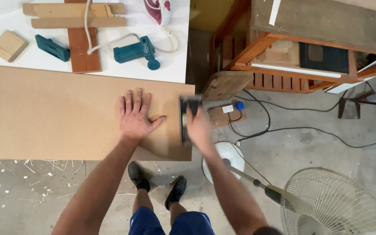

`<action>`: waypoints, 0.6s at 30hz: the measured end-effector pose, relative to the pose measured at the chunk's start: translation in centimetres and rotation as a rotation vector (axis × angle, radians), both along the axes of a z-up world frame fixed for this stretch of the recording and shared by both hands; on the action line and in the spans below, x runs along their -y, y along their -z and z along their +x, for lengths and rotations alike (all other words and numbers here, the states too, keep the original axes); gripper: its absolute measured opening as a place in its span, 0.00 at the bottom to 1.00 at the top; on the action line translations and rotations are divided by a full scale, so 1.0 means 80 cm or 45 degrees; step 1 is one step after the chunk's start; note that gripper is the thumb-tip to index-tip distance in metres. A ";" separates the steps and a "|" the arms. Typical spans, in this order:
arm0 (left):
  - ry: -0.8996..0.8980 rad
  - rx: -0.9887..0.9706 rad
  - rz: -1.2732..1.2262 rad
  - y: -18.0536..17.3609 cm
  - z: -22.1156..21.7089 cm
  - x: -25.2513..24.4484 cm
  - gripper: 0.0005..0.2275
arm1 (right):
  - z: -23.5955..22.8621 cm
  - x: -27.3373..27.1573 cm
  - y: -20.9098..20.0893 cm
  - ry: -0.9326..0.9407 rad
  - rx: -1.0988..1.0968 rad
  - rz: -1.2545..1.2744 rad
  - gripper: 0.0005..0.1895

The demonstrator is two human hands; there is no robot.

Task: The person irons a white plastic strip on a workbench, then uses a hand plane on a small wooden block. They place a large brown board on the table and use a hand plane and a sanding block to smooth its edge. The person wears black shoes throughout.

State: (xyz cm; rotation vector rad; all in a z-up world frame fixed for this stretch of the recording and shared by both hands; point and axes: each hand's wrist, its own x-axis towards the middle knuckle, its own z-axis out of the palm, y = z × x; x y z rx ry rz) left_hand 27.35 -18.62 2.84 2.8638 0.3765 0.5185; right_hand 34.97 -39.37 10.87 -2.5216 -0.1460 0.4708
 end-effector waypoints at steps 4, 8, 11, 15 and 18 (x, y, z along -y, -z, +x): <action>-0.009 -0.015 0.003 0.002 0.002 -0.004 0.42 | -0.120 0.042 0.038 -0.123 -0.114 -0.267 0.24; 0.022 0.015 -0.001 0.004 -0.005 0.003 0.42 | 0.056 -0.018 0.048 -0.073 -0.034 -0.164 0.32; 0.007 0.033 0.055 0.003 -0.005 -0.003 0.41 | 0.054 -0.036 0.000 -0.069 0.040 -0.076 0.30; 0.008 -0.078 -0.016 0.005 -0.003 -0.002 0.40 | -0.138 0.038 0.005 -0.040 -0.120 -0.202 0.25; 0.023 -0.083 -0.016 0.010 0.000 -0.001 0.40 | -0.092 0.032 0.070 -0.022 -0.067 -0.203 0.34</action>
